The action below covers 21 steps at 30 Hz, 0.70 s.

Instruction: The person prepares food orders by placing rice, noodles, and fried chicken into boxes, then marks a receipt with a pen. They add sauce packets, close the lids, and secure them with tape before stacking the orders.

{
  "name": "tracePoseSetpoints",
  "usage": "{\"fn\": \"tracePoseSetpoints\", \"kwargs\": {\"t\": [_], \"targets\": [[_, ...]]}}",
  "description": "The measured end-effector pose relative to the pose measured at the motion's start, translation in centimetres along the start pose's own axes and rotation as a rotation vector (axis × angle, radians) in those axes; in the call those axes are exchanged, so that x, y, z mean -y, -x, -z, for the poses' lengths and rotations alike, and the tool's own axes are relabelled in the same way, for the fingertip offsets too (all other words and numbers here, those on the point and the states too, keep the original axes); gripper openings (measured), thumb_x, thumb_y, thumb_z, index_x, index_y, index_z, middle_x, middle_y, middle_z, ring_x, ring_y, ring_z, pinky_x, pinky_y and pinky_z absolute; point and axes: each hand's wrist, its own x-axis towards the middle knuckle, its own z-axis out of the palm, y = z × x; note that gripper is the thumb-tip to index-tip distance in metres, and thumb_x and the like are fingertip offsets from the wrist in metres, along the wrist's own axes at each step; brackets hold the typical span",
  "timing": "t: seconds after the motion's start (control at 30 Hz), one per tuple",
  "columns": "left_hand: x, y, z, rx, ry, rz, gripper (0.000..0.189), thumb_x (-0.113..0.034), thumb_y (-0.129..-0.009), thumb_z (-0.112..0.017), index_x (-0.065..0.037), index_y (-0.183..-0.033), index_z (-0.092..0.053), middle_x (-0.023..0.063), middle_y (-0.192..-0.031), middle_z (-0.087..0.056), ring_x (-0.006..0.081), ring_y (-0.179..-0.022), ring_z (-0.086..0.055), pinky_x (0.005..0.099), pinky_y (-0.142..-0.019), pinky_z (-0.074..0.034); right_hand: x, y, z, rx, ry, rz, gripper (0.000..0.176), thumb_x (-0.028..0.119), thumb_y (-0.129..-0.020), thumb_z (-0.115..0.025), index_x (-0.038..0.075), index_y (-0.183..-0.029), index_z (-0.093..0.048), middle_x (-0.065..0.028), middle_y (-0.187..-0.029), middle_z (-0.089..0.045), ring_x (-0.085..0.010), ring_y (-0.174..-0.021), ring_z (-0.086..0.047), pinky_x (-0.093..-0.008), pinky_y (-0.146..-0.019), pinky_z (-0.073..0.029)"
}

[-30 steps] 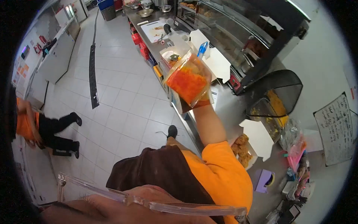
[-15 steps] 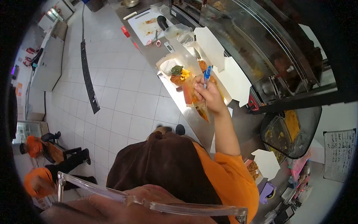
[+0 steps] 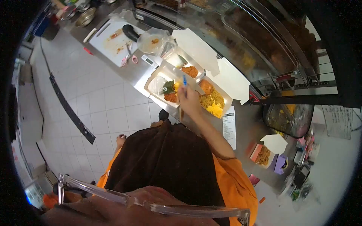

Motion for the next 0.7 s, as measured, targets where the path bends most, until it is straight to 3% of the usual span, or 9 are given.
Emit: {"fn": "tracePoseSetpoints", "kwargs": {"t": [0.13, 0.17, 0.3, 0.4, 0.47, 0.53, 0.57, 0.67, 0.7], "targets": [[-4.2, -5.4, 2.0, -0.042, 0.056, -0.149, 0.034, -0.030, -0.076, -0.065, -0.009, -0.103, -0.063, 0.0215, -0.110, -0.055, 0.0378, -0.106, -0.049, 0.0453, -0.093, -0.039, 4.3, -1.0, -1.2, 0.035, 0.180, 0.055, 0.021, 0.019, -0.091, -0.055, -0.001, -0.092, -0.061, -0.0027, -0.077, -0.062, -0.0067, -0.058, -0.049, -0.0225, -0.056, -0.042], [-4.6, -6.3, 2.0, -0.030, 0.075, -0.173, 0.034, -0.029, -0.076, -0.066, -0.009, -0.103, -0.063, 0.0214, -0.110, -0.055, 0.0377, -0.106, -0.049, 0.0450, -0.093, -0.039, 4.4, -1.2, -1.0, -0.044, 0.058, 0.157, 0.021, 0.019, -0.091, -0.054, 0.000, -0.095, -0.061, -0.0025, -0.075, -0.059, -0.0066, -0.059, -0.048, -0.0212, -0.054, -0.039], [-5.4, -8.7, 1.3, 0.105, -0.063, -0.298, 0.032, -0.027, -0.074, -0.067, -0.012, -0.101, -0.064, 0.0204, -0.109, -0.056, 0.0364, -0.106, -0.049, 0.0448, -0.093, -0.039, 9.5, -1.5, 4.0, -0.190, -0.434, 0.050, 0.024, 0.022, -0.092, -0.050, 0.000, -0.097, -0.058, -0.0011, -0.067, -0.049, -0.0069, -0.056, -0.042, -0.0195, -0.051, -0.033], [-3.1, -10.3, -0.5, 0.251, -0.273, -0.412, 0.033, -0.034, -0.074, -0.066, -0.015, -0.101, -0.065, 0.0183, -0.109, -0.057, 0.0356, -0.106, -0.050, 0.0454, -0.092, -0.039, 11.0, -4.0, 6.3, -0.242, -0.470, 0.144, 0.018, 0.018, -0.092, -0.050, 0.002, -0.095, -0.059, -0.0009, -0.074, -0.055, -0.0058, -0.065, -0.048, -0.0195, -0.057, -0.037], [-3.4, -11.0, -0.6, 0.363, -0.385, -0.426, 0.034, -0.038, -0.075, -0.064, -0.016, -0.101, -0.065, 0.0169, -0.109, -0.058, 0.0353, -0.106, -0.050, 0.0456, -0.093, -0.038, 10.1, -6.9, 6.3, -0.230, -0.208, 0.057, 0.019, 0.019, -0.091, -0.053, 0.003, -0.097, -0.061, -0.0009, -0.078, -0.058, -0.0069, -0.067, -0.049, -0.0217, -0.061, -0.040], [-4.5, -11.2, -0.2, 0.468, -0.471, -0.414, 0.036, -0.041, -0.075, -0.063, -0.016, -0.101, -0.065, 0.0155, -0.109, -0.058, 0.0352, -0.108, -0.049, 0.0459, -0.095, -0.037, 8.5, -10.3, 5.6, -0.118, -0.035, 0.087, 0.020, 0.020, -0.090, -0.056, 0.003, -0.100, -0.062, -0.0024, -0.087, -0.060, -0.0079, -0.067, -0.050, -0.0227, -0.062, -0.041], [-4.4, -12.1, -1.2, 0.458, -0.494, -0.317, 0.036, -0.039, -0.077, -0.061, -0.014, -0.102, -0.065, 0.0146, -0.112, -0.058, 0.0356, -0.111, -0.048, 0.0449, -0.096, -0.037, 8.2, -10.7, 5.4, -0.117, 0.046, 0.148, 0.020, 0.018, -0.092, -0.053, 0.005, -0.103, -0.062, -0.0024, -0.092, -0.059, -0.0081, -0.071, -0.050, -0.0227, -0.063, -0.042], [-4.7, -14.5, -4.0, 0.549, -0.516, -0.482, 0.037, -0.037, -0.079, -0.059, -0.010, -0.103, -0.065, 0.0151, -0.112, -0.059, 0.0343, -0.110, -0.050, 0.0433, -0.095, -0.039, 8.0, -9.6, 6.4, -0.184, 0.157, 0.273, 0.022, 0.015, -0.094, -0.048, 0.006, -0.109, -0.061, -0.0032, -0.102, -0.057, -0.0090, -0.080, -0.052, -0.0233, -0.067, -0.043], [-4.8, -15.2, -5.5, 0.641, -0.613, -0.689, 0.039, -0.035, -0.081, -0.057, -0.005, -0.106, -0.063, 0.0165, -0.110, -0.060, 0.0343, -0.105, -0.054, 0.0426, -0.094, -0.041, 8.5, -7.6, 7.6, -0.256, 0.105, 0.276, 0.022, 0.016, -0.094, -0.048, 0.005, -0.107, -0.062, -0.0039, -0.103, -0.056, -0.0095, -0.080, -0.052, -0.0237, -0.068, -0.043]]}}
